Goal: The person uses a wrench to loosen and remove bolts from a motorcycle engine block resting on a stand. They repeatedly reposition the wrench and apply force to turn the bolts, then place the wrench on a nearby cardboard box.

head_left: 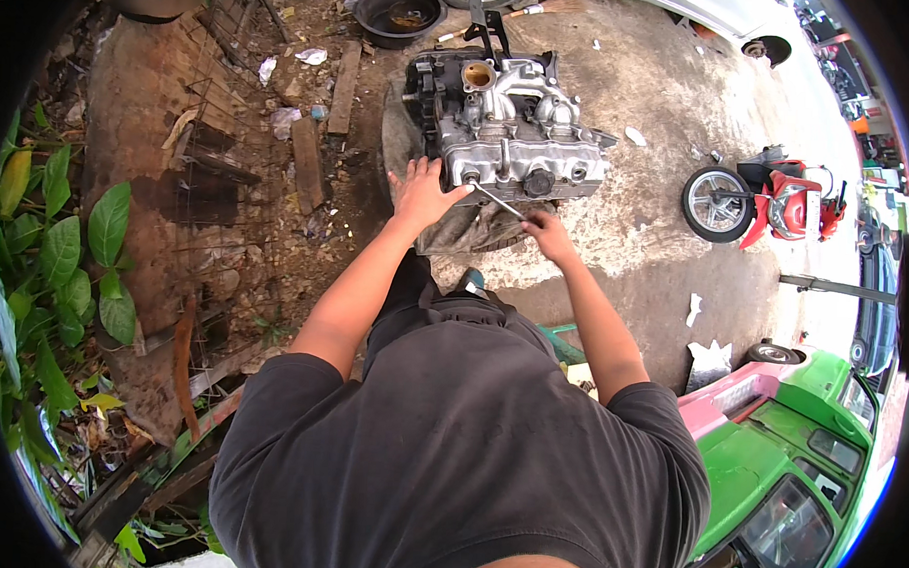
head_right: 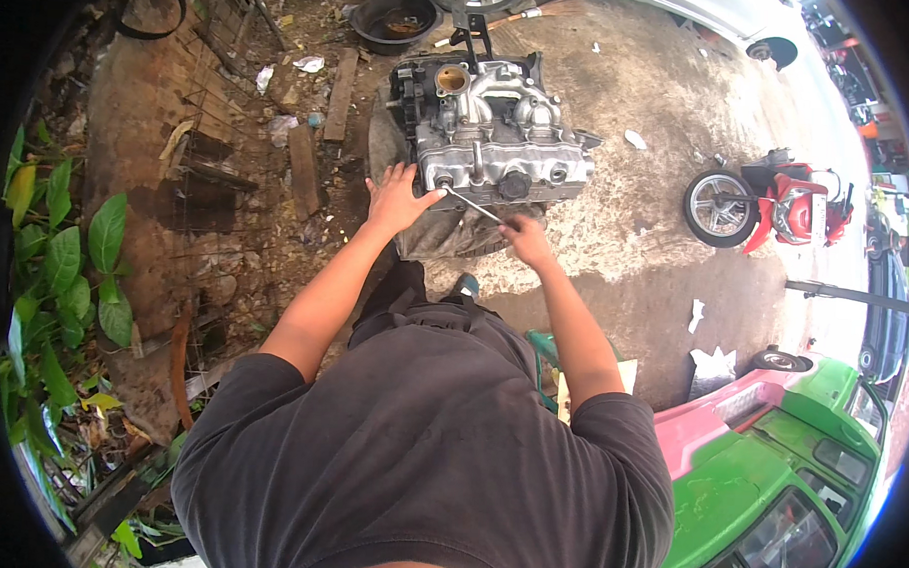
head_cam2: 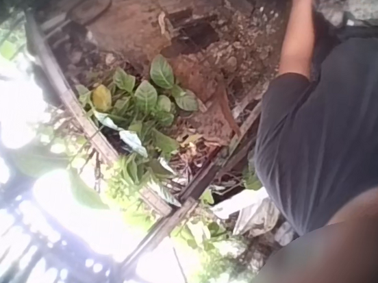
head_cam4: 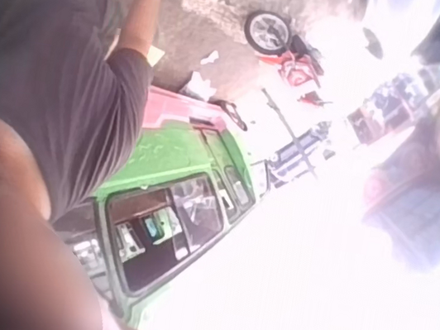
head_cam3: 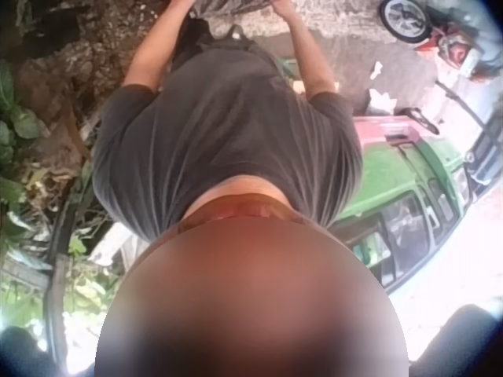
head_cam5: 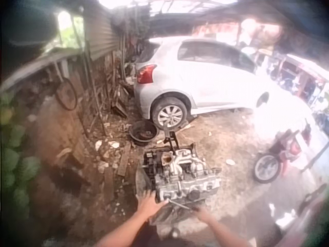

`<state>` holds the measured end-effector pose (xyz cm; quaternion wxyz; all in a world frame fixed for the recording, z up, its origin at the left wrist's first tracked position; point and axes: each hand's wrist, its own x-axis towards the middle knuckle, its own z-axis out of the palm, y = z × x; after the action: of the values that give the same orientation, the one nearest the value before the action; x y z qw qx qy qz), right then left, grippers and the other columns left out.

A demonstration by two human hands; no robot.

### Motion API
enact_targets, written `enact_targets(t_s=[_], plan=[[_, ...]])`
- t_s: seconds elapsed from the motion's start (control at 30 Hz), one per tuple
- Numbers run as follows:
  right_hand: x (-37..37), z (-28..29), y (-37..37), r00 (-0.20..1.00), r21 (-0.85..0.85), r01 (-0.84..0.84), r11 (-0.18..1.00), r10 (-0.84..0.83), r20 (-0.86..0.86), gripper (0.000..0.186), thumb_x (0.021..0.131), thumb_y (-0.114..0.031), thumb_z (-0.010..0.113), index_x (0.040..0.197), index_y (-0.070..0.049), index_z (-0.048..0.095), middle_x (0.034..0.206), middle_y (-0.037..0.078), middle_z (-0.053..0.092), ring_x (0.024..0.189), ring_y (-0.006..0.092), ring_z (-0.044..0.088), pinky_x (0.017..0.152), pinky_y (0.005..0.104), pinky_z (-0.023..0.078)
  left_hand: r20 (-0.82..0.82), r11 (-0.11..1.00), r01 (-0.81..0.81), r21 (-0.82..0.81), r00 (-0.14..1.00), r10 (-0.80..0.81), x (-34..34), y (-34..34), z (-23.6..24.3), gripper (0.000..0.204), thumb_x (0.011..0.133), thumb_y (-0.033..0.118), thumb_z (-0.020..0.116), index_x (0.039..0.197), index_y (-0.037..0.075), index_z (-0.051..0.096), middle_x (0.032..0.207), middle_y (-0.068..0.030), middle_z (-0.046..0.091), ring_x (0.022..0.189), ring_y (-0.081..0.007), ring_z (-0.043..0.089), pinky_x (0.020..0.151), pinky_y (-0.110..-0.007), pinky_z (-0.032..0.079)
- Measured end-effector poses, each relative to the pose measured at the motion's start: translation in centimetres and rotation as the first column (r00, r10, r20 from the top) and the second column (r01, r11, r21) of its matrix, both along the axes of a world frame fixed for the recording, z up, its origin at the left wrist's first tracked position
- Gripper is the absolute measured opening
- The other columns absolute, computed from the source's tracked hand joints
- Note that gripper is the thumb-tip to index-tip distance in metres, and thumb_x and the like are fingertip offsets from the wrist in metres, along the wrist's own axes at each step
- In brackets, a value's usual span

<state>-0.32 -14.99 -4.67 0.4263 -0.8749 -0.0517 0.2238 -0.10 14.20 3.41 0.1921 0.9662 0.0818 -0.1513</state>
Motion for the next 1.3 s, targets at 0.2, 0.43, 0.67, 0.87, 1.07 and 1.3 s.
enact_targets(t_s=[0.2, 0.43, 0.67, 0.87, 1.07, 1.3], plan=[[3.4, 10.3, -1.5, 0.963, -0.382, -0.107, 0.918, 0.192, 0.191, 0.032, 0.088, -0.03, 0.068, 0.112, -0.009, 0.07, 0.103, 0.014, 0.07, 0.098, 0.0348, 0.066, 0.091, 0.0442, 0.049, 0.006, 1.0, 0.018, 0.017, 1.0, -0.018, 0.2, 0.1, -0.4, 0.1, 0.081, 0.077, 0.054, 0.15, 0.006, 0.037, 0.157, -0.0188, 0.032, 0.148, -0.0346, 0.024, 0.118, -0.065, 0.009], [3.7, 14.1, 5.2, 0.708, -0.739, -0.214, 0.639, 0.622, 0.333, 0.027, 0.086, -0.015, 0.062, 0.113, -0.013, 0.067, 0.101, 0.007, 0.069, 0.099, 0.0273, 0.068, 0.091, 0.0459, 0.049, -0.008, 0.999, 0.033, 0.01, 0.999, -0.033, 0.2, 0.0, 0.1, 0.103, 0.079, 0.079, 0.055, 0.15, 0.006, 0.038, 0.157, -0.0189, 0.032, 0.147, -0.0356, 0.025, 0.118, -0.065, 0.008], [3.0, 13.1, 4.1, 0.883, -0.401, -0.096, 0.911, 0.263, 0.387, 0.03, 0.086, -0.024, 0.065, 0.106, -0.002, 0.067, 0.093, 0.02, 0.069, 0.088, 0.0345, 0.069, 0.08, 0.046, 0.054, 0.004, 0.993, 0.115, -0.023, 0.993, -0.115, -0.3, 1.9, -0.3, 0.088, 0.083, 0.063, 0.06, 0.151, 0.01, 0.038, 0.159, -0.017, 0.03, 0.148, -0.0344, 0.024, 0.117, -0.067, 0.008], [2.7, 8.3, 9.7, 0.988, -0.068, 0.05, 0.996, -0.04, 0.148, 0.057, 0.083, -0.051, 0.07, 0.087, 0.006, 0.068, 0.077, 0.025, 0.066, 0.08, 0.0391, 0.066, 0.076, 0.0451, 0.05, -0.015, 0.987, 0.078, -0.139, 0.997, -0.081, 0.6, 3.2, -1.2, 0.069, 0.085, 0.034, 0.055, 0.15, 0.015, 0.04, 0.158, -0.0105, 0.034, 0.148, -0.0292, 0.027, 0.117, -0.068, 0.007], [3.0, 7.2, 12.8, 0.977, -0.133, 0.174, 0.976, -0.154, 0.151, 0.051, 0.085, -0.046, 0.067, 0.086, 0.005, 0.07, 0.086, 0.027, 0.067, 0.088, 0.0424, 0.066, 0.082, 0.0468, 0.051, 0.002, 0.97, 0.066, -0.236, 0.998, -0.068, 0.7, 4.1, -0.8, 0.066, 0.085, 0.029, 0.053, 0.149, 0.016, 0.042, 0.156, -0.0099, 0.039, 0.147, -0.0289, 0.03, 0.116, -0.068, 0.007], [1.8, 9.2, 14.3, 0.96, -0.244, 0.221, 0.944, -0.166, 0.225, 0.037, 0.085, -0.036, 0.068, 0.09, 0.0, 0.072, 0.089, 0.024, 0.07, 0.088, 0.0414, 0.068, 0.081, 0.0481, 0.054, -0.005, 0.974, 0.102, -0.2, 0.994, -0.105, 0.6, 4.2, -0.9, 0.066, 0.088, 0.034, 0.051, 0.15, 0.014, 0.039, 0.157, -0.0085, 0.036, 0.146, -0.0277, 0.031, 0.117, -0.067, 0.006]])
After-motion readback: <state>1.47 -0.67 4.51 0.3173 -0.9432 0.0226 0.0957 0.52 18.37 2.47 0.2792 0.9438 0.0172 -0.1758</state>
